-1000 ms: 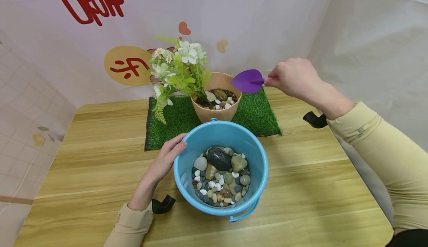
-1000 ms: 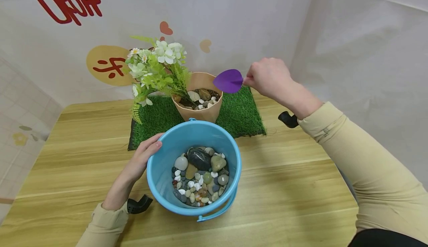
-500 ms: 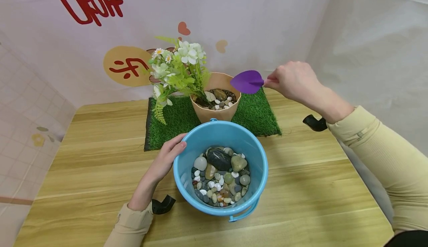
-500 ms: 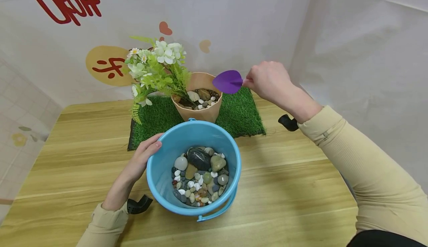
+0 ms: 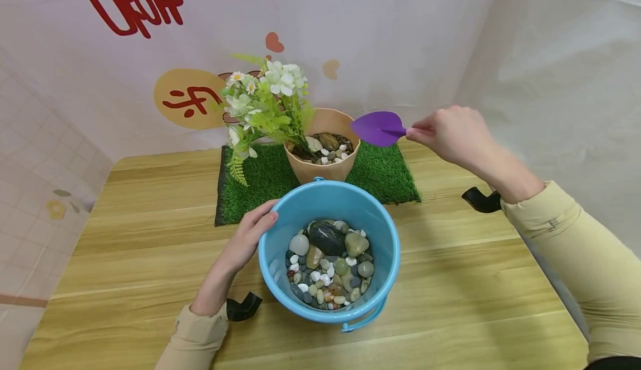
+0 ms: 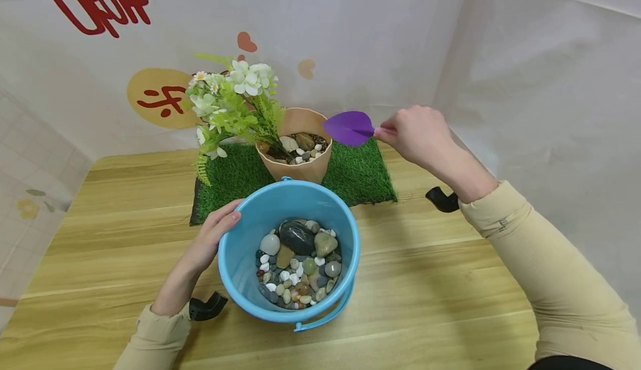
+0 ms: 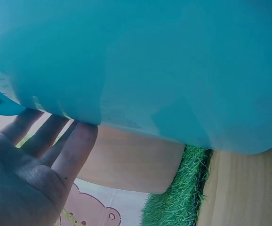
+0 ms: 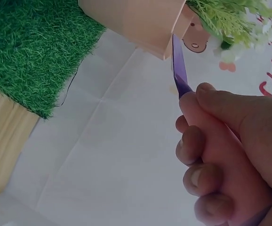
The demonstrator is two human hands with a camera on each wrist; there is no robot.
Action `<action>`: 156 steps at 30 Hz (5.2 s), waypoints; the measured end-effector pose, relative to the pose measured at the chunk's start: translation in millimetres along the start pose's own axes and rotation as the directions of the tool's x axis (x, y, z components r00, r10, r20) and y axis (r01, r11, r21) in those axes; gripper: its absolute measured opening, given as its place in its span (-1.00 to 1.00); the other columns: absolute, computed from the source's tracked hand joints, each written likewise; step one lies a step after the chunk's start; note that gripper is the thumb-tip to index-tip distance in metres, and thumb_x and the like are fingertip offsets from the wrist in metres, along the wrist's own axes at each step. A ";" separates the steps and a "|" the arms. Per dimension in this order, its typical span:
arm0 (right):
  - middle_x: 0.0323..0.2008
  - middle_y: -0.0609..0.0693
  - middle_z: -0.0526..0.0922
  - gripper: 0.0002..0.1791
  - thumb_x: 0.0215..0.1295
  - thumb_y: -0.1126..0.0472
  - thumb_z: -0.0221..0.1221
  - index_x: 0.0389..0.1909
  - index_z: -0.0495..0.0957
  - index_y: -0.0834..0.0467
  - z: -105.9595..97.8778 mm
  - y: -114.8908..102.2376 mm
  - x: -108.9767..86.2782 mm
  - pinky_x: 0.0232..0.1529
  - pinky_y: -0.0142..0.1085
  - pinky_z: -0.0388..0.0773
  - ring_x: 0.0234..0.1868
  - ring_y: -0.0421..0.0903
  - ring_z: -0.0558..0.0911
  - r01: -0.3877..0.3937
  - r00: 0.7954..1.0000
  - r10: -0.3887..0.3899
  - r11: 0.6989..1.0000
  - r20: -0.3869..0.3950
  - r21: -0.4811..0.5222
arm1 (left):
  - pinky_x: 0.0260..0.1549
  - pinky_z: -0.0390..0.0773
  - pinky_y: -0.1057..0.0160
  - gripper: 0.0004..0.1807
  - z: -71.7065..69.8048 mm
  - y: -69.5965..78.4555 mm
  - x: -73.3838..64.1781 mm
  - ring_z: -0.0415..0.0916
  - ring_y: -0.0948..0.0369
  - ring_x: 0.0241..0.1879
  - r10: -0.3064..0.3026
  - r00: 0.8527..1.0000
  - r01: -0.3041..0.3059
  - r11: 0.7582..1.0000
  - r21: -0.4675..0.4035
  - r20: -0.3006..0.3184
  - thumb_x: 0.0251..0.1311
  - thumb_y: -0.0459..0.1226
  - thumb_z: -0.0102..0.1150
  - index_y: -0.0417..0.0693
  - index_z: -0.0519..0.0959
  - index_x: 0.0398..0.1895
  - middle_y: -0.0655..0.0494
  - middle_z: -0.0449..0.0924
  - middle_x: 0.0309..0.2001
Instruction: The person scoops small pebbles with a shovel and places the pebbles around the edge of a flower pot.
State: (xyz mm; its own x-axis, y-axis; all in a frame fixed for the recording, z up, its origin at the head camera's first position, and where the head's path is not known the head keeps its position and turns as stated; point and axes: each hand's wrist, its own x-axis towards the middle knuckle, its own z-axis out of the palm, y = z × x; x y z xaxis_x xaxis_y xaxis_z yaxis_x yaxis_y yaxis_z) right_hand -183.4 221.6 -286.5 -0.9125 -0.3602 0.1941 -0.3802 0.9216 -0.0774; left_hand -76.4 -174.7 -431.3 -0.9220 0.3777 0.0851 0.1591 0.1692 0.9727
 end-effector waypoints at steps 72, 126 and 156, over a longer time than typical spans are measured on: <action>-0.64 -0.05 0.57 -0.72 0.50 0.12 0.18 -0.25 0.68 0.27 144.0 15.6 -142.7 -0.62 -0.29 0.40 -0.70 -0.22 0.52 -0.240 0.923 0.163 0.952 0.349 0.192 | -0.03 0.76 0.26 -0.44 1.3 -1.6 0.6 0.69 -0.23 0.15 -0.010 1.000 0.010 1.000 0.001 -0.016 0.65 -0.13 -0.22 -0.28 0.38 0.50 -0.43 0.57 0.29; 0.47 0.34 0.45 -0.28 0.62 -0.03 0.10 0.62 0.21 0.22 111.3 -28.6 1.1 0.36 0.23 0.55 0.42 0.31 0.53 -0.092 0.995 0.064 0.831 0.070 0.549 | 0.39 0.55 -0.20 -0.31 -23.9 -8.4 79.0 0.31 -0.08 0.58 -0.101 0.957 0.104 0.995 -0.001 -0.274 0.64 -0.03 -0.06 -0.01 0.09 0.69 -0.12 0.24 0.63; 0.07 0.30 0.71 -0.54 0.65 0.05 0.01 0.34 0.54 0.24 104.9 -44.0 83.1 -0.38 -0.37 0.54 -0.34 -0.02 0.70 -0.168 0.979 0.068 0.801 0.192 0.574 | 0.54 0.41 -0.09 -0.28 -15.0 -2.6 131.6 0.21 -0.09 0.64 -0.174 0.927 0.175 0.984 -0.027 -0.333 0.57 0.04 0.05 0.11 0.14 0.68 -0.08 0.20 0.65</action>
State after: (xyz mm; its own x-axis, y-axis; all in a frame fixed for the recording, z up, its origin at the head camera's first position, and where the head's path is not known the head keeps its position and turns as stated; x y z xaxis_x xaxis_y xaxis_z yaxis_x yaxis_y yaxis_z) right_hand -258.4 136.0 -369.6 -0.9483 -0.3175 -0.0025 -0.2380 0.7160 -0.6563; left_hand -203.5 -139.2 -419.3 -0.9997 0.0179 -0.0181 -0.0140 0.2078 0.9781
